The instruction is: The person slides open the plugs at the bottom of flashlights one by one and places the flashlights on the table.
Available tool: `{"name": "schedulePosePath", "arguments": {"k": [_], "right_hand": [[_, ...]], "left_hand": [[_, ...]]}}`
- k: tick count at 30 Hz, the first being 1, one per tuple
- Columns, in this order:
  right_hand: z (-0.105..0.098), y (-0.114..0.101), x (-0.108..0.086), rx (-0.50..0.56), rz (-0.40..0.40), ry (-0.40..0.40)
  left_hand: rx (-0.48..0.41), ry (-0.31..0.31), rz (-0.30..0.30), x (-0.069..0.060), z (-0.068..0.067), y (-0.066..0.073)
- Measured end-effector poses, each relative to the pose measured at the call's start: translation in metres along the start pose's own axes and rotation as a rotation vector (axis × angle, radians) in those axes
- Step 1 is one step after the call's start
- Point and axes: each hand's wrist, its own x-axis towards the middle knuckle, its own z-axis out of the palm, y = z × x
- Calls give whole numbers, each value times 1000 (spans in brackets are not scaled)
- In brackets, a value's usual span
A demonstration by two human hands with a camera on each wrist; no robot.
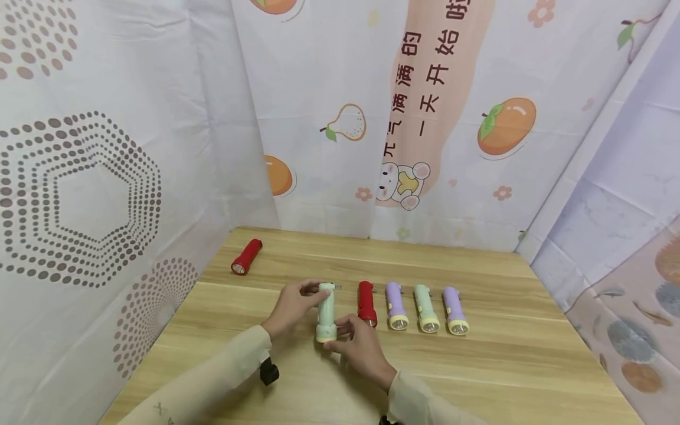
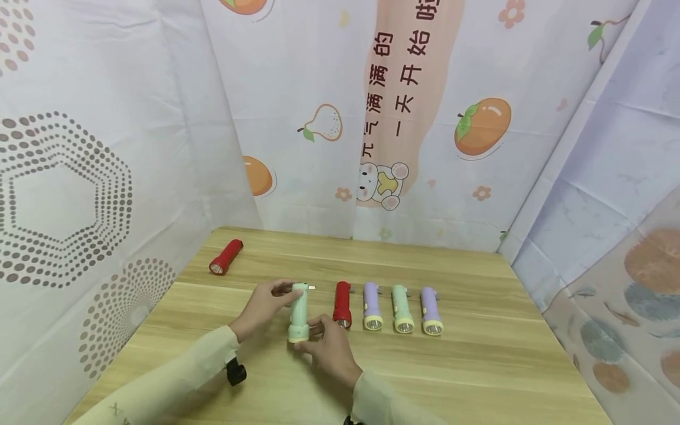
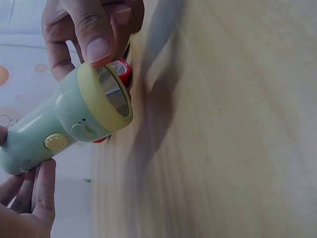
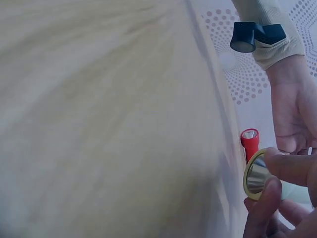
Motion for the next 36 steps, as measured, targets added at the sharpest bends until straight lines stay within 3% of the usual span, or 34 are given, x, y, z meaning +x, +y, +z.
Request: {"name": "schedulePosePath", "arguments": {"k": [4, 11, 22, 28, 36], "right_hand": [[-3, -3, 5, 15, 25, 9], [-2, -5, 9, 5, 50, 16], [-7, -9, 20, 0, 69, 9], [-10, -11, 24, 65, 126, -45], [-14, -12, 31, 18, 112, -52]], "left_hand": [[-55, -12, -30, 11, 3, -1], [-101, -15, -99, 17, 6, -5], [-194, -54, -83, 35, 8, -13], [-195, -64, -104, 42, 10, -13], [-184, -46, -153, 55, 14, -20]]}}
